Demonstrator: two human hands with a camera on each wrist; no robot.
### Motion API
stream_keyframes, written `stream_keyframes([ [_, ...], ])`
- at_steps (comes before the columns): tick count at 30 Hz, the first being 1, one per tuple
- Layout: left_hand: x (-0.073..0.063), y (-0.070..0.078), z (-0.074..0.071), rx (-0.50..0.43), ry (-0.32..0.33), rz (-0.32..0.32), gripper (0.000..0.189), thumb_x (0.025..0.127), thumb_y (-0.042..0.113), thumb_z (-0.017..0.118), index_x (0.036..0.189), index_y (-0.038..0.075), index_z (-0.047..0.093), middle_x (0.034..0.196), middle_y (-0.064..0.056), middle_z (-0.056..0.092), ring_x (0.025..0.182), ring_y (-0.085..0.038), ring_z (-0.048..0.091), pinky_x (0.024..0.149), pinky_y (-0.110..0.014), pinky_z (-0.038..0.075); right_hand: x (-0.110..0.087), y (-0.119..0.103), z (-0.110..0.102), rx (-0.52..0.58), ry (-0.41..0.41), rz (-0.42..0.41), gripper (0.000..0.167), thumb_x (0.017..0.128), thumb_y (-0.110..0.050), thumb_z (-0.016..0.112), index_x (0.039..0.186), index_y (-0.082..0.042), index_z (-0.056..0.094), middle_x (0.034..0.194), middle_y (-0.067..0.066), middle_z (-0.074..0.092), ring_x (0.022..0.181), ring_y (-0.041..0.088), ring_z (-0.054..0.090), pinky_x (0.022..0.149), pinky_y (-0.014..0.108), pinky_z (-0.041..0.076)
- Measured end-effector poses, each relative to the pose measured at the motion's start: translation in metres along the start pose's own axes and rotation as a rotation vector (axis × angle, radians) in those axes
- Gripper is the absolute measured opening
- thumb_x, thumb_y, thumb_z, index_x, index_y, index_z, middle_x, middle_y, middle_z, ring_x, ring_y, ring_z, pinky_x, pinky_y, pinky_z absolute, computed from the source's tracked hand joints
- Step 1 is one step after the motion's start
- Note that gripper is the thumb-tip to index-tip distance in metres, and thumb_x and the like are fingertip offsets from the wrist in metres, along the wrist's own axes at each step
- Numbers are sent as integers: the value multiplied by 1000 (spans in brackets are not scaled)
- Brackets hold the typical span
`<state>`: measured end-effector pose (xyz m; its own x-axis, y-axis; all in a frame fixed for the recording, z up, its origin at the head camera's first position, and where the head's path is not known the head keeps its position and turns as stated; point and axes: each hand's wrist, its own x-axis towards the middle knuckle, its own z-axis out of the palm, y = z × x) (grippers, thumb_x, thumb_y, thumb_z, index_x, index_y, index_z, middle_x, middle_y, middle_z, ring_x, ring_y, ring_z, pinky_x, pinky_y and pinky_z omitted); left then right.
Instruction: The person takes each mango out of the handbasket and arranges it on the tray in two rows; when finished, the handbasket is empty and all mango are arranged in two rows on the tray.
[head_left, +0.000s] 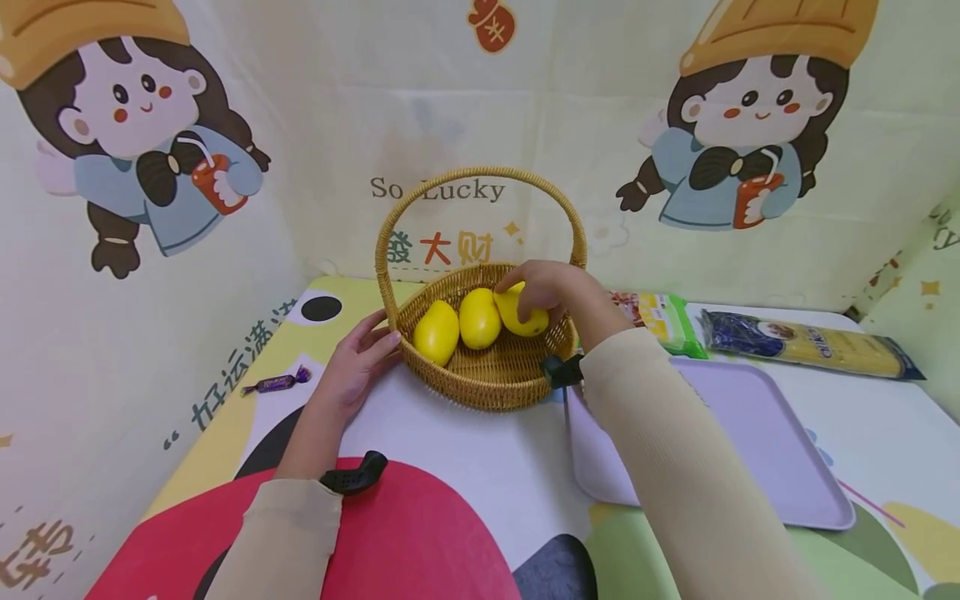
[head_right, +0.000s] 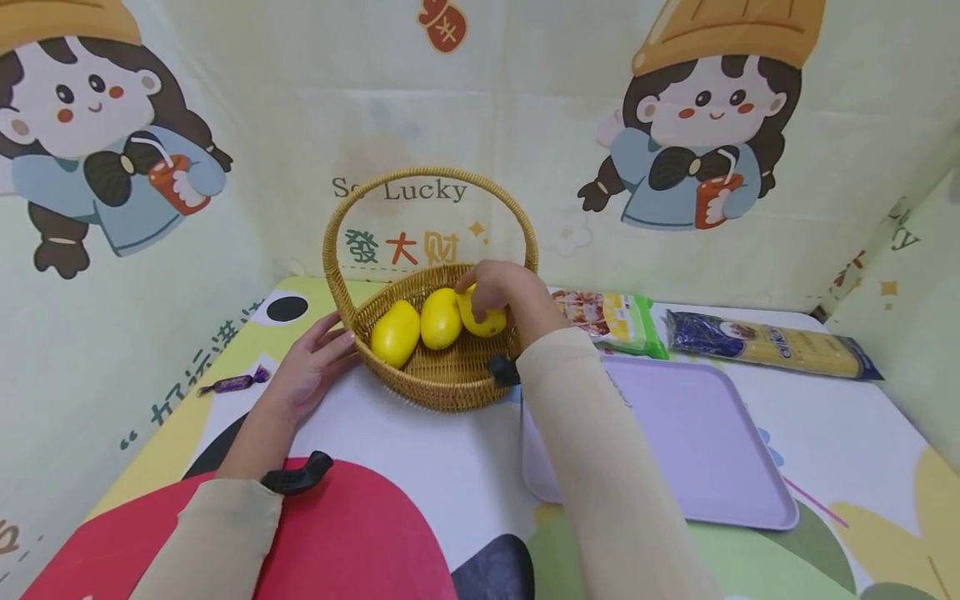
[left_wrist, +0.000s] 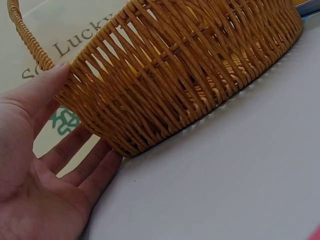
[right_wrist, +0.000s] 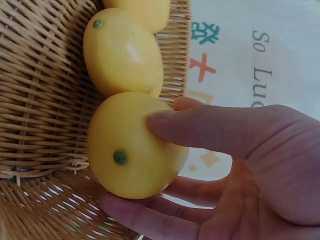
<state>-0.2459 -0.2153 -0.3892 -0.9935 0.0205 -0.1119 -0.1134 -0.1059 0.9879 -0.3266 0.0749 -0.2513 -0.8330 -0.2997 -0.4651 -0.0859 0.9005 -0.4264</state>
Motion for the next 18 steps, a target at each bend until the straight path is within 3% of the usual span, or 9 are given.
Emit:
stream_keyframes([
  [3, -1, 0, 0, 1, -1, -2, 68, 104, 26, 64, 164, 26, 32, 161, -12, 40, 138, -25, 50, 121, -41, 41, -3, 0, 0, 3, 1, -14, 68, 90, -4, 67, 152, -31, 53, 164, 14, 32, 93, 30, 64, 91, 46, 63],
  [9, -1, 0, -1, 2, -3, 3, 67, 104, 26, 64, 163, 27, 33, 161, -12, 41, 137, -23, 51, 120, -41, 43, -12, 5, 3, 70, 47, -95, 68, 88, -4, 70, 150, -28, 56, 161, 13, 36, 73, 20, 54, 68, 31, 59],
  [12, -1, 0, 0, 6, -8, 4, 66, 104, 26, 63, 163, 27, 33, 161, -12, 40, 137, -23, 51, 120, -40, 43, -17, 12, 3, 132, 51, -142, 66, 90, -5, 71, 150, -28, 56, 157, 15, 39, 81, 21, 56, 72, 33, 60],
  [15, -1, 1, 0, 9, -10, 4, 66, 105, 26, 63, 163, 27, 32, 162, -12, 39, 138, -24, 50, 120, -40, 42, -21, 18, 3, 185, 52, -177, 64, 91, -8, 73, 149, -31, 56, 156, 17, 40, 99, 25, 59, 83, 38, 61],
  [18, -2, 1, 0, 10, -11, 6, 67, 105, 26, 63, 164, 27, 31, 162, -12, 39, 138, -24, 50, 120, -40, 42, -28, 23, 2, 216, 51, -217, 63, 92, -10, 74, 148, -34, 57, 154, 17, 43, 98, 28, 61, 85, 39, 61],
])
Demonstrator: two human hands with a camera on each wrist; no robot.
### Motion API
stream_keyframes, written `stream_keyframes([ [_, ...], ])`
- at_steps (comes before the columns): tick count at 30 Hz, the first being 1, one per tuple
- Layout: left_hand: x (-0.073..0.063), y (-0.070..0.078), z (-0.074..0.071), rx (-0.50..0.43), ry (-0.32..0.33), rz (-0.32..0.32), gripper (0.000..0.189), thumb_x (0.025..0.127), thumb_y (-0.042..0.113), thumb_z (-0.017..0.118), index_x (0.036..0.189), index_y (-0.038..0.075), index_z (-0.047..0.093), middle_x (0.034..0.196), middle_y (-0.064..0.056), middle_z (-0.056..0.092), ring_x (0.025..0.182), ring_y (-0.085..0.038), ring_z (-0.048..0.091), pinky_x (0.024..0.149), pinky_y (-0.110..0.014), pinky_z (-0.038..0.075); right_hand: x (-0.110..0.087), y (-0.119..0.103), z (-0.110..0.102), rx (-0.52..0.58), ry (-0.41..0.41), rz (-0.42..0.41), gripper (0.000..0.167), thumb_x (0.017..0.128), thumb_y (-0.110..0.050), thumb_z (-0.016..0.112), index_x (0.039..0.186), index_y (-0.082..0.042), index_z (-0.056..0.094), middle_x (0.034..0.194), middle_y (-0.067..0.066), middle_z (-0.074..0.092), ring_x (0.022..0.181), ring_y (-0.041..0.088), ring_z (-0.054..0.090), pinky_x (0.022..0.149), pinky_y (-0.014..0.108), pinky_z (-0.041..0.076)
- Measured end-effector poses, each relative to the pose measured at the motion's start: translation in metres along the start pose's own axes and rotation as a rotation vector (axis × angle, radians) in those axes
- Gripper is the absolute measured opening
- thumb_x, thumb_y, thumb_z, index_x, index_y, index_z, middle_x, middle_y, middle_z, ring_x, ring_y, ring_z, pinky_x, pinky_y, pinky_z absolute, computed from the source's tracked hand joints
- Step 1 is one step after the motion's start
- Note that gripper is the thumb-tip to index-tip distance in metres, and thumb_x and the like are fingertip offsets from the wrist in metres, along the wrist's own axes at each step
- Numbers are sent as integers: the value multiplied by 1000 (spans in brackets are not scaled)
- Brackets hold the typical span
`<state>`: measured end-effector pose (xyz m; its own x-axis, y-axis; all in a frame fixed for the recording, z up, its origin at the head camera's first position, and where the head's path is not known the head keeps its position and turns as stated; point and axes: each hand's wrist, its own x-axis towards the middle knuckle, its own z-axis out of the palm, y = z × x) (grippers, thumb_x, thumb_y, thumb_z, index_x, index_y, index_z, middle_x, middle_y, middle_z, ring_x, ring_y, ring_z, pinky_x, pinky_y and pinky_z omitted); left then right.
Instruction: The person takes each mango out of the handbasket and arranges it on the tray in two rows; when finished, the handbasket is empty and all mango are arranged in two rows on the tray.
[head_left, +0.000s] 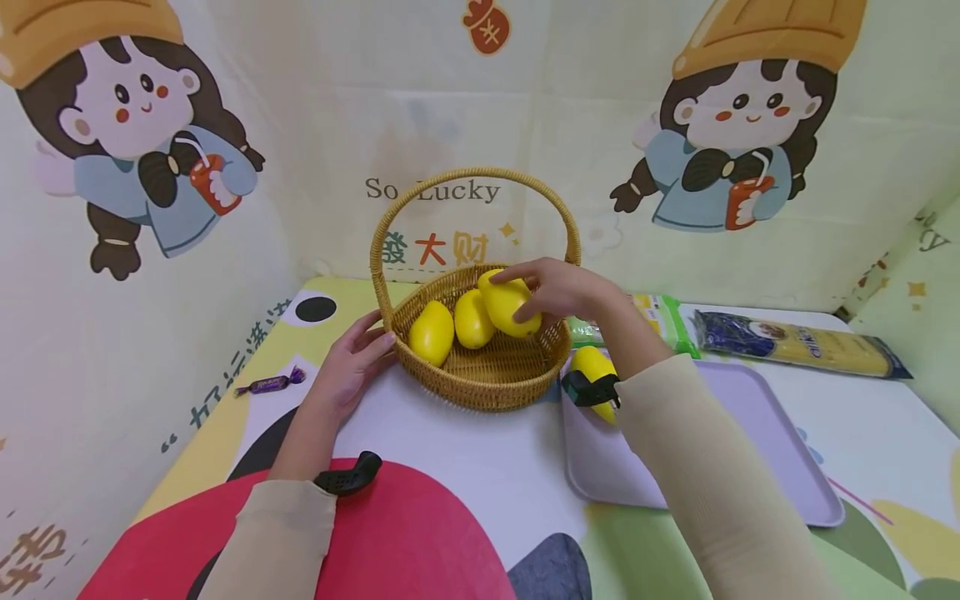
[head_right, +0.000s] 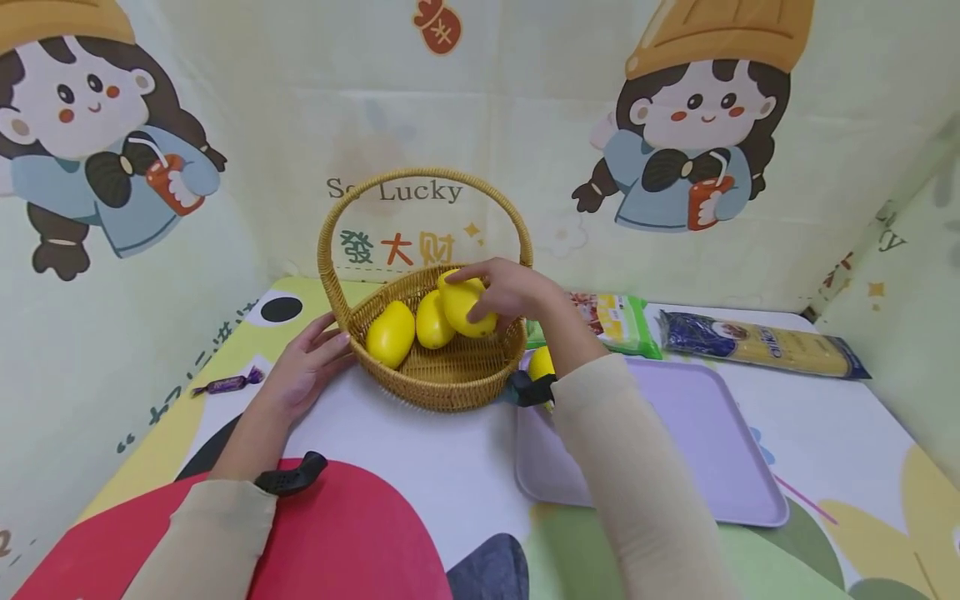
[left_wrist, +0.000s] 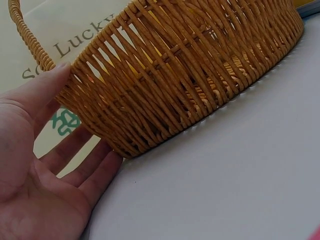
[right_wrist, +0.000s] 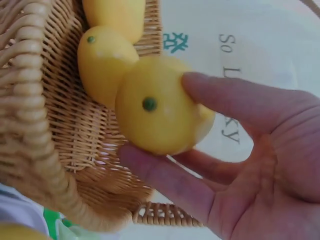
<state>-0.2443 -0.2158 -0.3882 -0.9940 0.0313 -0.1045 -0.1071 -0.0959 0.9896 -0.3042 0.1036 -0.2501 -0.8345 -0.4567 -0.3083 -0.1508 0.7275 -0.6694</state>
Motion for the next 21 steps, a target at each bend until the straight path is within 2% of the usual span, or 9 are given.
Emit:
stream_keyframes([
  [4, 0, -2, -1, 0, -5, -1, 68, 105, 28, 63, 164, 27, 31, 161, -12, 39, 138, -23, 50, 120, -39, 42, -10, 7, -2, -23, -10, -56, 62, 93, -14, 74, 147, -38, 56, 147, 13, 49, 82, 30, 63, 78, 37, 59],
  [6, 1, -2, -2, -2, -6, -2, 68, 104, 29, 63, 164, 28, 31, 161, -12, 39, 139, -24, 49, 120, -40, 41, -15, 11, -2, -42, -9, -81, 62, 94, -16, 74, 147, -39, 56, 143, 13, 51, 84, 31, 65, 79, 38, 59],
  [9, 1, -1, -3, -8, -2, 2, 68, 104, 29, 63, 164, 28, 31, 162, -12, 38, 140, -24, 49, 121, -41, 41, -21, 15, -3, -42, -9, -120, 62, 94, -16, 74, 148, -39, 55, 144, 10, 51, 86, 32, 69, 86, 40, 60],
  [13, 1, -1, -2, -7, -5, -5, 68, 104, 29, 63, 164, 28, 31, 162, -12, 38, 140, -24, 49, 122, -41, 40, -33, 20, -4, -29, -22, -154, 63, 95, -17, 73, 151, -37, 53, 156, 4, 46, 89, 34, 75, 100, 46, 56],
  [18, 0, -1, -1, 3, 0, -6, 68, 104, 29, 63, 164, 28, 31, 162, -11, 39, 139, -24, 49, 121, -41, 41, -45, 26, -3, 5, -19, -161, 61, 95, -19, 74, 149, -39, 54, 158, 1, 45, 110, 29, 67, 99, 45, 57],
  [21, 1, -1, -1, -2, 2, -5, 68, 104, 29, 63, 164, 28, 31, 161, -12, 39, 138, -24, 50, 121, -40, 41, -52, 29, -4, 7, -4, -170, 61, 94, -21, 75, 148, -40, 55, 159, 0, 44, 127, 34, 59, 102, 48, 56],
])
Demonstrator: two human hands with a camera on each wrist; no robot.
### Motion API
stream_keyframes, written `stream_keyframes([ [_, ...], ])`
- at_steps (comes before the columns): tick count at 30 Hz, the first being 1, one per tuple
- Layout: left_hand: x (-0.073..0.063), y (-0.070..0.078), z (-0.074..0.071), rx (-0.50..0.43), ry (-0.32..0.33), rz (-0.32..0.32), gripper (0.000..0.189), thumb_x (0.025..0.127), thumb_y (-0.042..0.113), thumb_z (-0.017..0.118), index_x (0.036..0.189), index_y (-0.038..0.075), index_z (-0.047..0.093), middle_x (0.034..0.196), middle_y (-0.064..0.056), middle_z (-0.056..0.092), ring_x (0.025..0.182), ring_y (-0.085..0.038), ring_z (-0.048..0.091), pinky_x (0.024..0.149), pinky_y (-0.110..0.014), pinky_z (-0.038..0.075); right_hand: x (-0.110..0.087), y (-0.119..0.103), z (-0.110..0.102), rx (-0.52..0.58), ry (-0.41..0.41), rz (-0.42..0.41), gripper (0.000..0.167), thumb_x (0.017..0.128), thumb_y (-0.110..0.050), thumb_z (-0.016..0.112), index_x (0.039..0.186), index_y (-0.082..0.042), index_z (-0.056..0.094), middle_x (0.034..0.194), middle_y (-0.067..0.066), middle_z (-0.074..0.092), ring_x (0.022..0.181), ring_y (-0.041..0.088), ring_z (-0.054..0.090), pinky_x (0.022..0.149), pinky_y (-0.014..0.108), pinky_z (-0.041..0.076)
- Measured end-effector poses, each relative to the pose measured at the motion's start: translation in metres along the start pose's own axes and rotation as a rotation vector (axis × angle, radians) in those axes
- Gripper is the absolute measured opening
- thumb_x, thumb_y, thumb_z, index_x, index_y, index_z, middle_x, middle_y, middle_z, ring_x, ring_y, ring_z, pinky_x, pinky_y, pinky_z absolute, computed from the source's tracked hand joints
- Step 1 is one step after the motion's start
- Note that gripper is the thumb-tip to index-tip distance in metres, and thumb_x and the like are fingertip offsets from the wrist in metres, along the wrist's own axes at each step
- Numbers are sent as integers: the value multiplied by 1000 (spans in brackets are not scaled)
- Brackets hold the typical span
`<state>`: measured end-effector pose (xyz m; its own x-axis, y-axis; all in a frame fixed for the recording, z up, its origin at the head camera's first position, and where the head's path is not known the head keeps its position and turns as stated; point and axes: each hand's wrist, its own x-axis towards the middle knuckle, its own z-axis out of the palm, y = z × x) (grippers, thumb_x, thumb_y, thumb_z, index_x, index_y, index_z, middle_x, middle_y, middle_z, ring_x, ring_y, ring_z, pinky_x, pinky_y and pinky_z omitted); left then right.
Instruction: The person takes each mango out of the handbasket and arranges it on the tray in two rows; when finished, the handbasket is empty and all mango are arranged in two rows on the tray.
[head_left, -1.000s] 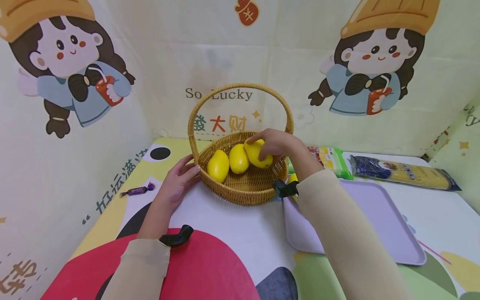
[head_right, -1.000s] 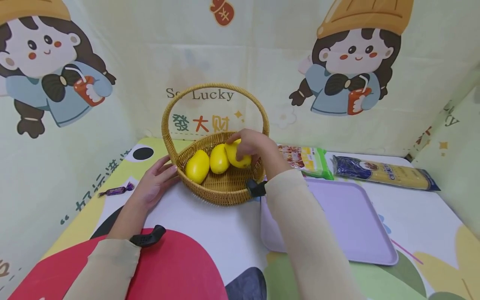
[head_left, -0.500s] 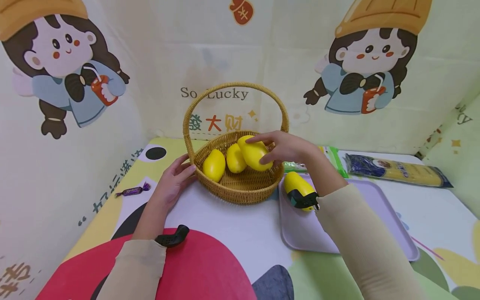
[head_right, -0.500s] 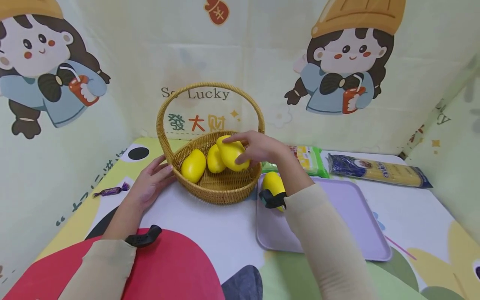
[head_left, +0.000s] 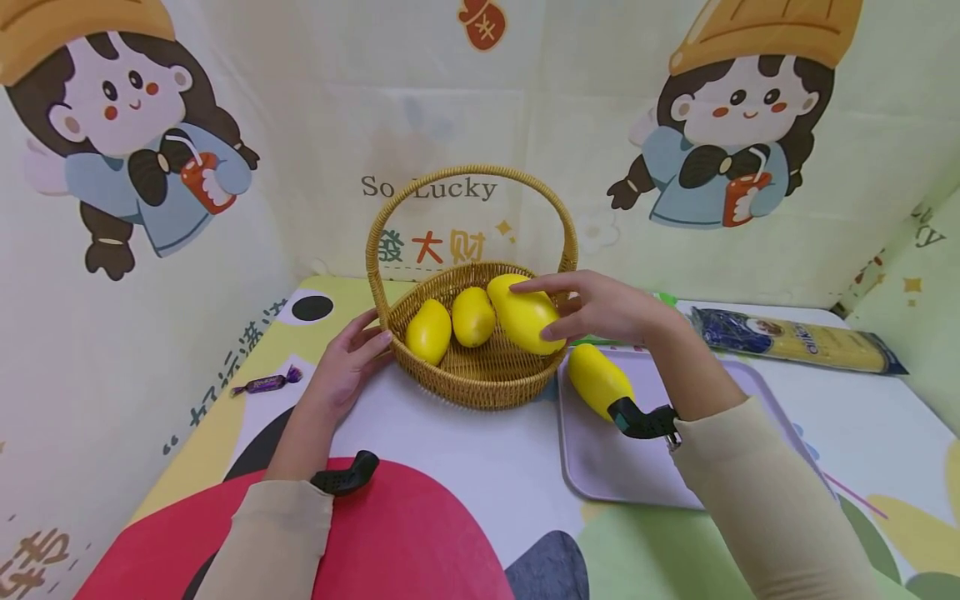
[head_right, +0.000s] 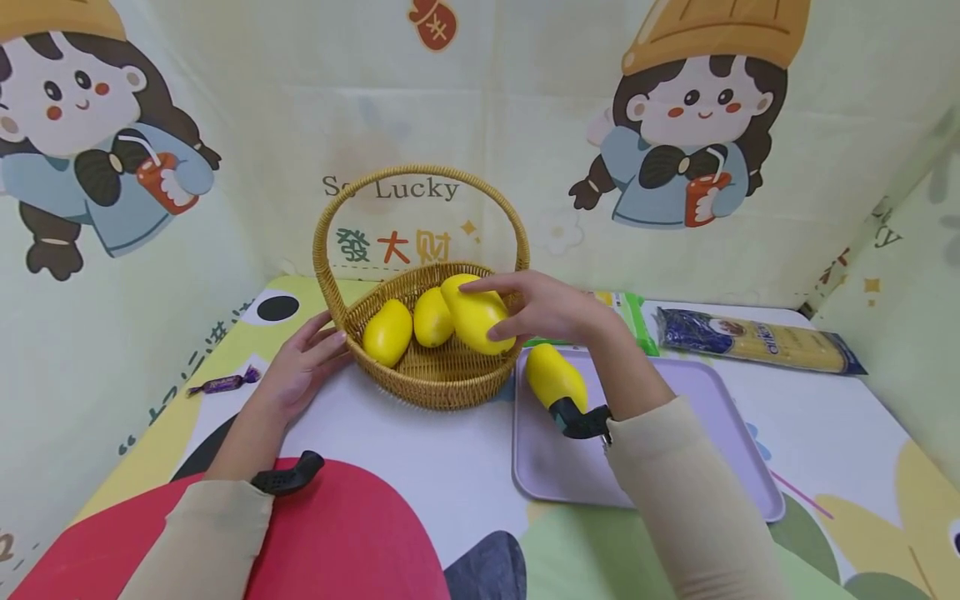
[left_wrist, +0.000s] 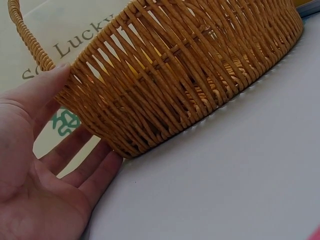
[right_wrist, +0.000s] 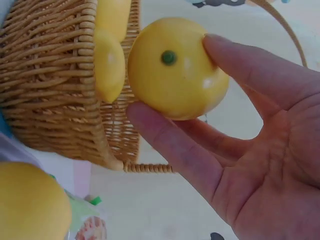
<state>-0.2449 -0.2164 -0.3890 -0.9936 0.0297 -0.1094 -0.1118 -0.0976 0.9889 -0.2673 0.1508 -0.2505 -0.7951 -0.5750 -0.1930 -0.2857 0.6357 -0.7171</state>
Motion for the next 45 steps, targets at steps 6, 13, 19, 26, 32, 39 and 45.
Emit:
stream_keyframes([
  [6, 0, -1, 1, -4, -6, -2, 68, 104, 29, 63, 164, 28, 31, 161, -11, 39, 139, -23, 50, 121, -40, 41, -19, 5, -7, 15, 6, -9, 61, 94, -21, 75, 148, -40, 55, 159, -2, 46, 135, 35, 55, 109, 54, 51],
  [13, 0, -1, 0, -5, -3, 5, 69, 104, 30, 64, 164, 28, 30, 161, -11, 38, 138, -22, 50, 120, -39, 42, -41, 12, -17, 74, 2, -32, 62, 94, -18, 75, 150, -34, 54, 143, 7, 60, 117, 30, 64, 98, 42, 58],
  [19, -2, -1, 0, -1, 0, 4, 69, 104, 29, 63, 164, 28, 29, 160, -12, 39, 135, -20, 52, 118, -37, 43, -55, 25, -23, 111, 6, -34, 64, 94, -18, 75, 152, -29, 52, 148, 8, 54, 121, 32, 60, 94, 40, 60],
  [26, -2, -2, -1, 6, 5, 7, 68, 104, 31, 64, 164, 29, 32, 158, -11, 41, 131, -17, 54, 119, -37, 43, -77, 50, -31, 117, 17, 36, 65, 95, -21, 74, 155, -27, 49, 162, 10, 40, 120, 29, 62, 94, 40, 61],
  [32, -1, -3, 1, -8, -2, 15, 68, 104, 30, 64, 163, 28, 32, 157, -10, 42, 131, -17, 55, 119, -38, 43, -98, 77, -42, 116, 51, 93, 70, 96, -20, 73, 158, -25, 43, 161, 14, 38, 110, 25, 67, 90, 33, 61],
  [39, -1, -2, 3, -5, 1, 7, 68, 104, 30, 63, 164, 28, 31, 159, -11, 41, 136, -21, 52, 120, -39, 42, -120, 107, -46, 80, 113, 158, 70, 96, -21, 73, 159, -23, 42, 152, 16, 45, 104, 21, 67, 85, 31, 63],
  [45, 0, -1, 0, 1, 1, 1, 69, 104, 31, 64, 164, 29, 30, 160, -11, 39, 139, -22, 50, 121, -39, 41, -134, 131, -48, 107, 134, 167, 70, 97, -16, 71, 159, -23, 41, 157, 17, 37, 101, 21, 65, 84, 30, 63],
])
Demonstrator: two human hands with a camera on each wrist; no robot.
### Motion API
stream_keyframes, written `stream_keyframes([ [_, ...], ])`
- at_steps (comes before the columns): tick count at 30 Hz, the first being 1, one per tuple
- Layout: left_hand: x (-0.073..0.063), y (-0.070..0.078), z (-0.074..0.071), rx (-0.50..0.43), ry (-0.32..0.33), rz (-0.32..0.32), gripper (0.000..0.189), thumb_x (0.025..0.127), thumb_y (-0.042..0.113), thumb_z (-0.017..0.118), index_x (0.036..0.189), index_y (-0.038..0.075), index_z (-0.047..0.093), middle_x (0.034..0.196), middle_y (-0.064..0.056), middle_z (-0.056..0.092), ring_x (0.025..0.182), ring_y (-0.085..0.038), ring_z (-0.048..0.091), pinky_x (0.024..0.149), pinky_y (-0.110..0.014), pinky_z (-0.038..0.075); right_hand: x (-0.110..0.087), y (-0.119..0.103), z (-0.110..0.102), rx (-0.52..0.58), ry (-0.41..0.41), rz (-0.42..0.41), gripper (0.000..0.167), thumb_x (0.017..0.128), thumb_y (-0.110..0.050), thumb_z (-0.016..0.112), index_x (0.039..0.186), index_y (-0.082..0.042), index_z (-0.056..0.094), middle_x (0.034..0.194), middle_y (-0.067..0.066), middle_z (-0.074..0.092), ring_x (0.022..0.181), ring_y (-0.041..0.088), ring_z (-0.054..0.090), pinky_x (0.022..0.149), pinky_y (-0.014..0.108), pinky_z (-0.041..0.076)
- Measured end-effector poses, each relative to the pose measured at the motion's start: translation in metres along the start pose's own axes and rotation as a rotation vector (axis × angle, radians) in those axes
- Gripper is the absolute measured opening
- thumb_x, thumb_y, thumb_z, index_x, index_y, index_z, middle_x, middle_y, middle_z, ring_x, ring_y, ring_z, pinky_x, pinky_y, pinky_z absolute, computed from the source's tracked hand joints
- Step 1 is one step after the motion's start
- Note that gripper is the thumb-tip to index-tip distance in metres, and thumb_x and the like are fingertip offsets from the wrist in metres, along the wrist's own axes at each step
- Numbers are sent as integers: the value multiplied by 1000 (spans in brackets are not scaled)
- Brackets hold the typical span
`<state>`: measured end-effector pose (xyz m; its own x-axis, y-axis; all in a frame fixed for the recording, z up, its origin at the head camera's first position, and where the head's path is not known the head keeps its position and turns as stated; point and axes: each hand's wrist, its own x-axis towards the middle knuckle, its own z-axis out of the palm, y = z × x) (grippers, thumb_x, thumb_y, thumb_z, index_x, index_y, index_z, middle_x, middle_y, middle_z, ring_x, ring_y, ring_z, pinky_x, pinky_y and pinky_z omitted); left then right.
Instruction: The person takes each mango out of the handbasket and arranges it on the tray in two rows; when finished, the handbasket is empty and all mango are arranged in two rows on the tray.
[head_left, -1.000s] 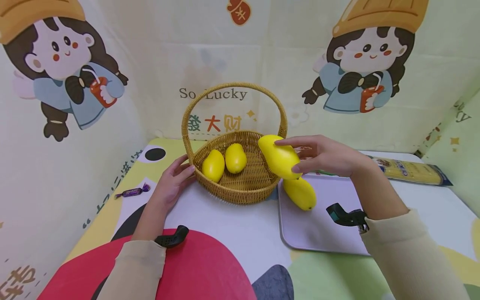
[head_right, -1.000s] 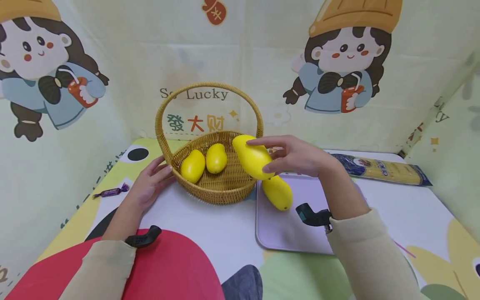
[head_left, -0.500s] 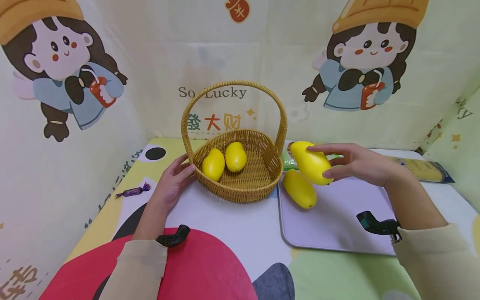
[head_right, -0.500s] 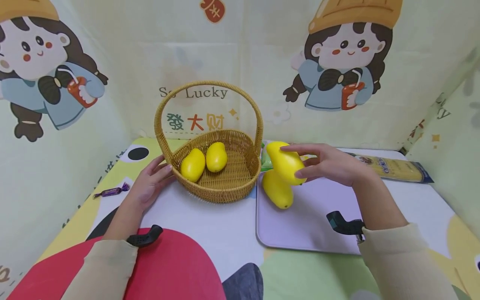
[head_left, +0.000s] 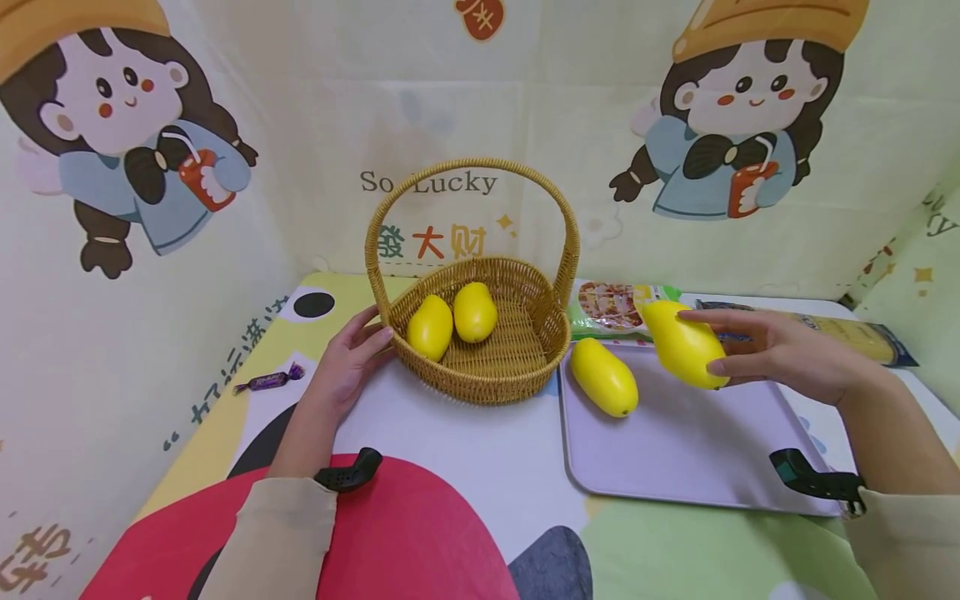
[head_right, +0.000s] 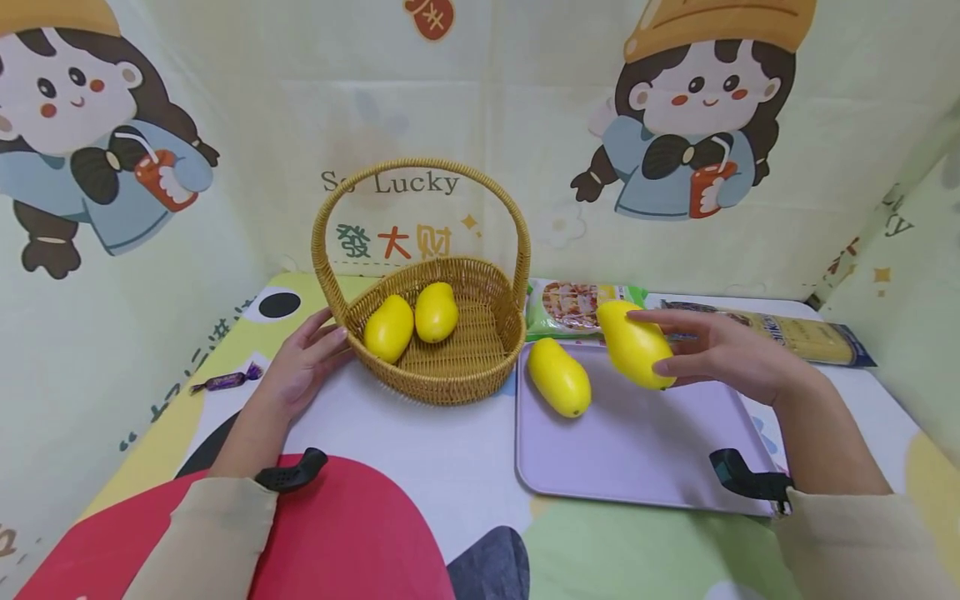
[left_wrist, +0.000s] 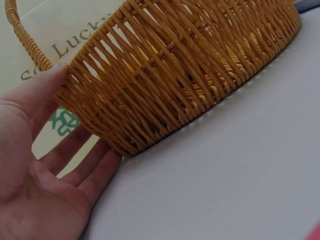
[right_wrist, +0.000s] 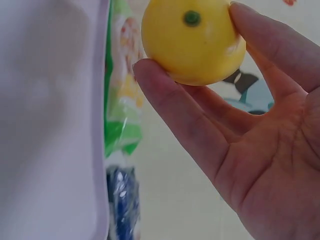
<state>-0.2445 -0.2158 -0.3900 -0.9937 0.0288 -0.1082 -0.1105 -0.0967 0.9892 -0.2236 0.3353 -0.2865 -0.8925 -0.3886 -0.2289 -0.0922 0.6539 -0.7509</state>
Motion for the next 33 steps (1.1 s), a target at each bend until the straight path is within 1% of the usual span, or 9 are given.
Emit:
stream_keyframes([
  [6, 0, 0, -2, -10, 2, 2, 68, 104, 29, 63, 164, 29, 31, 160, -11, 39, 137, -20, 51, 120, -38, 42, -4, 20, -1, 69, -24, 40, 70, 98, -13, 70, 160, -23, 39, 160, 23, 29, 102, 18, 66, 85, 31, 64],
  [9, -1, 0, -2, -11, 6, 2, 68, 104, 28, 63, 164, 29, 31, 159, -11, 40, 135, -19, 52, 119, -38, 43, -4, 30, -1, 80, -39, 72, 71, 97, -14, 70, 161, -22, 38, 160, 27, 28, 103, 18, 65, 86, 31, 64],
  [14, -1, 0, -1, -12, 7, -1, 69, 104, 30, 64, 164, 29, 31, 160, -11, 40, 138, -21, 51, 121, -39, 41, -2, 43, 1, 56, -85, 137, 77, 97, -21, 72, 163, -21, 33, 162, 33, 23, 113, 25, 59, 88, 32, 63],
  [16, -1, 0, -1, -10, 3, 0, 69, 104, 30, 64, 164, 29, 31, 161, -11, 39, 140, -22, 49, 121, -39, 41, -2, 45, 3, 63, -104, 162, 79, 97, -22, 72, 164, -21, 31, 163, 34, 20, 117, 28, 56, 90, 33, 63],
  [20, 0, -1, 0, -9, -7, 5, 68, 104, 30, 64, 164, 28, 31, 161, -11, 39, 140, -23, 49, 121, -39, 41, -1, 47, 4, 71, -117, 186, 81, 96, -23, 73, 164, -19, 29, 163, 35, 19, 119, 30, 55, 91, 36, 63],
  [24, 0, -1, 1, -9, -8, 11, 68, 104, 29, 63, 164, 28, 31, 160, -11, 40, 138, -22, 51, 121, -39, 42, 0, 47, 4, 49, -112, 181, 81, 95, -24, 73, 164, -17, 30, 162, 35, 20, 119, 31, 56, 90, 36, 64],
  [26, -1, -1, 1, -6, -8, 14, 68, 104, 30, 63, 164, 28, 31, 159, -11, 40, 137, -21, 51, 120, -39, 42, 0, 46, 3, 25, -102, 171, 80, 96, -24, 73, 163, -16, 30, 163, 34, 19, 122, 33, 55, 90, 36, 63],
  [29, -1, 0, 1, -3, -8, 16, 68, 104, 30, 63, 164, 28, 31, 159, -11, 40, 137, -21, 51, 120, -39, 42, 0, 44, 4, -44, -81, 158, 76, 97, -28, 70, 162, -15, 33, 164, 34, 20, 127, 42, 53, 93, 42, 62],
  [33, -1, -1, 0, -3, -9, 17, 68, 104, 30, 63, 164, 28, 31, 159, -11, 40, 137, -21, 51, 120, -39, 42, 0, 41, 5, -134, -53, 134, 70, 100, -33, 66, 160, -14, 37, 163, 35, 23, 136, 57, 43, 96, 62, 55],
])
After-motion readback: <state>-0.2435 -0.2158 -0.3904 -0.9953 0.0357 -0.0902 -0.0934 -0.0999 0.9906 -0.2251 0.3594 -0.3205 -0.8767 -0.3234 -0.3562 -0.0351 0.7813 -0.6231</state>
